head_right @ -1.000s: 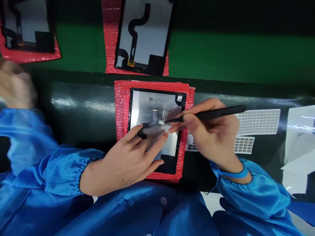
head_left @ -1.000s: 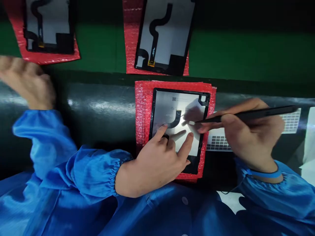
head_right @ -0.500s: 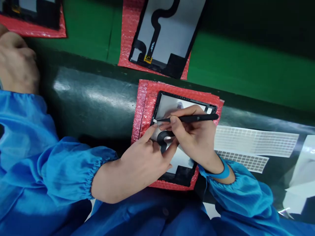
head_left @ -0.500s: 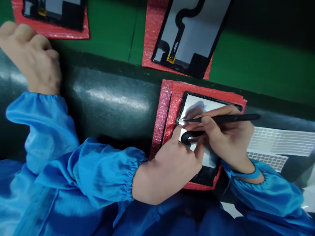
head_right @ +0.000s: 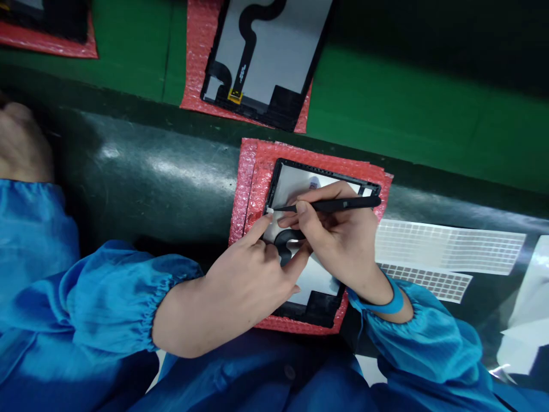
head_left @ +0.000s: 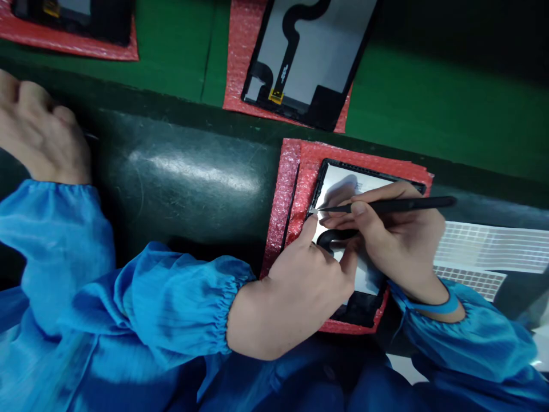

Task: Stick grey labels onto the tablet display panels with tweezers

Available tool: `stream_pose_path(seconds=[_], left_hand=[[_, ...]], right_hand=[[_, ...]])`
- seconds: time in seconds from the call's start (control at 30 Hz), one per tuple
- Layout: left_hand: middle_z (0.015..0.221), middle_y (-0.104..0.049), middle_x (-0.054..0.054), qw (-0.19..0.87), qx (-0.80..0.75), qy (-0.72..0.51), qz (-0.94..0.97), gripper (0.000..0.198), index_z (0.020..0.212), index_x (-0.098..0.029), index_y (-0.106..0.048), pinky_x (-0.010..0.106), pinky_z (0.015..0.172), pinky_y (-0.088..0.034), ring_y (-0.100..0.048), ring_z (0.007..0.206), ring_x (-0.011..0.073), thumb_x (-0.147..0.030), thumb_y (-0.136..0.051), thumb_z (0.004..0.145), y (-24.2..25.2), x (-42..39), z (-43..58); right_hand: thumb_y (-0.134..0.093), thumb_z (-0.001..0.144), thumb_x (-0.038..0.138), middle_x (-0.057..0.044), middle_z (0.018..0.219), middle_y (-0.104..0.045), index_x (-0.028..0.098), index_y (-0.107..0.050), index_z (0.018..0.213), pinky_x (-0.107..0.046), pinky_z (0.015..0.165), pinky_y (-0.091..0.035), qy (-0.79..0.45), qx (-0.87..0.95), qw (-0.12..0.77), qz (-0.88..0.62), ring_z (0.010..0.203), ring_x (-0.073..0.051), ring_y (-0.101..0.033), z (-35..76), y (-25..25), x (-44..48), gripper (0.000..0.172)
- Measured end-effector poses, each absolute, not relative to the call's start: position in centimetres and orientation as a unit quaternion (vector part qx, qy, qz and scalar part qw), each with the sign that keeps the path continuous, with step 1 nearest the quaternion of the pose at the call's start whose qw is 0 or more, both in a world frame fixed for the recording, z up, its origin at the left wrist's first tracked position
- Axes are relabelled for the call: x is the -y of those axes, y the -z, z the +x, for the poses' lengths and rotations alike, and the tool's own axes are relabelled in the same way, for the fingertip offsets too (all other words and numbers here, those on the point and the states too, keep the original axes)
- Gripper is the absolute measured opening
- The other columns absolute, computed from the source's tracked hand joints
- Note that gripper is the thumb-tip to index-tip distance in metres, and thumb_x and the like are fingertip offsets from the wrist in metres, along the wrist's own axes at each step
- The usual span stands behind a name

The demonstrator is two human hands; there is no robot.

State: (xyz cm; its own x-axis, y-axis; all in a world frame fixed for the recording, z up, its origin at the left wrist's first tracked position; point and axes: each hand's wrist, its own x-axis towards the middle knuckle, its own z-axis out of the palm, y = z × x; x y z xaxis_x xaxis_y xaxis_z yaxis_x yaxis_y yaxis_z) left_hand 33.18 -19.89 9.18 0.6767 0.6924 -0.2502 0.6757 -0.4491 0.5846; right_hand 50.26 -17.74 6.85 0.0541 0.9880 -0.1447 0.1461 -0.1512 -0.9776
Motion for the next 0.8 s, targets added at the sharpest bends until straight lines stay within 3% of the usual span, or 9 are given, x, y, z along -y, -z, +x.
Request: stream_pose_path(seconds=[0.1, 0.17, 0.3, 0.4, 0.47, 0.53, 0.63, 0.7, 0.8], left_hand=[[0.076, -0.069, -0.003, 0.290, -0.353, 0.012, 0.889, 0.057, 0.137, -0.031, -0.061, 0.063, 0.091, -0.057, -0.078, 0.085, 0.0228, -0.037, -0.016, 0.103, -9.4, 19.6, 33.3], [0.074, -0.070, -0.003, 0.253, -0.313, 0.028, 0.915, 0.046, 0.132, -0.029, -0.065, 0.063, 0.100, -0.053, -0.077, 0.081, 0.0236, -0.036, -0.028, 0.104, -9.6, 19.2, 33.5], [0.070, -0.072, 0.004, 0.215, -0.263, 0.039, 0.940, 0.032, 0.123, -0.014, -0.069, 0.059, 0.111, -0.045, -0.074, 0.071, 0.0268, -0.028, -0.059, 0.096, -10.1, 18.4, 33.7], [0.069, -0.072, 0.006, 0.196, -0.241, 0.046, 0.949, 0.037, 0.127, -0.005, -0.066, 0.060, 0.112, -0.042, -0.071, 0.065, 0.0265, -0.025, -0.061, 0.096, -10.8, 17.9, 33.7], [0.073, -0.073, 0.007, 0.189, -0.231, 0.023, 0.954, 0.034, 0.123, -0.006, -0.067, 0.056, 0.108, -0.046, -0.071, 0.068, 0.0264, -0.029, -0.058, 0.099, -11.3, 17.6, 33.3], [0.077, -0.073, 0.008, 0.186, -0.286, 0.008, 0.940, 0.030, 0.110, -0.011, -0.069, 0.046, 0.088, -0.055, -0.072, 0.070, 0.0263, -0.035, -0.053, 0.103, -11.8, 17.4, 32.4], [0.074, -0.071, 0.008, 0.181, -0.471, 0.064, 0.861, 0.040, 0.098, -0.015, -0.066, 0.035, 0.056, -0.046, -0.070, 0.063, 0.0265, -0.049, -0.047, 0.106, -11.7, 17.5, 30.6], [0.074, -0.071, 0.007, 0.212, -0.535, 0.094, 0.812, 0.043, 0.100, -0.016, -0.064, 0.033, 0.054, -0.041, -0.069, 0.062, 0.0261, -0.055, -0.047, 0.106, -10.7, 18.0, 29.4], [0.086, -0.072, 0.005, 0.278, -0.539, 0.062, 0.793, 0.030, 0.104, -0.018, -0.060, 0.032, 0.063, -0.044, -0.070, 0.073, 0.0224, -0.042, -0.044, 0.109, -9.0, 18.8, 28.3]], right_hand=[[-0.077, 0.095, 0.030, -0.002, 0.079, -0.080, 0.024, -0.071, 0.095, -0.029, 0.056, -0.070, -0.485, 0.497, 0.435, -0.574, 0.069, -0.023, -0.081, 50.4, -6.9, 17.8, 0.009], [-0.077, 0.095, 0.029, -0.001, 0.079, -0.080, 0.025, -0.070, 0.096, -0.030, 0.057, -0.070, -0.483, 0.495, 0.432, -0.579, 0.069, -0.022, -0.081, 50.4, -6.9, 17.9, 0.008], [-0.075, 0.096, 0.028, 0.001, 0.079, -0.079, 0.026, -0.069, 0.097, -0.028, 0.059, -0.070, -0.480, 0.491, 0.431, -0.586, 0.070, -0.020, -0.081, 50.4, -7.1, 18.0, 0.007], [-0.078, 0.094, 0.030, -0.001, 0.079, -0.079, 0.023, -0.069, 0.094, -0.026, 0.059, -0.070, -0.481, 0.481, 0.446, -0.581, 0.067, -0.020, -0.081, 50.3, -7.1, 17.8, 0.012], [-0.080, 0.093, 0.034, -0.004, 0.079, -0.080, 0.021, -0.069, 0.092, -0.028, 0.058, -0.070, -0.483, 0.476, 0.465, -0.569, 0.066, -0.022, -0.081, 50.2, -7.2, 17.8, 0.017], [-0.081, 0.091, 0.034, -0.004, 0.076, -0.080, 0.021, -0.070, 0.090, -0.030, 0.055, -0.069, -0.471, 0.475, 0.500, -0.550, 0.063, -0.023, -0.080, 50.4, -7.3, 18.0, 0.017], [-0.081, 0.089, 0.026, -0.002, 0.073, -0.080, 0.022, -0.071, 0.088, -0.031, 0.051, -0.067, -0.433, 0.452, 0.567, -0.536, 0.057, -0.022, -0.078, 51.3, -7.8, 18.7, 0.011], [-0.082, 0.087, 0.022, -0.002, 0.071, -0.078, 0.021, -0.071, 0.086, -0.032, 0.048, -0.066, -0.412, 0.426, 0.597, -0.540, 0.055, -0.024, -0.077, 52.4, -8.1, 19.5, 0.011], [-0.084, 0.084, 0.020, -0.003, 0.069, -0.077, 0.020, -0.071, 0.083, -0.034, 0.048, -0.065, -0.399, 0.393, 0.614, -0.556, 0.056, -0.027, -0.077, 54.3, -8.2, 20.8, 0.012]])
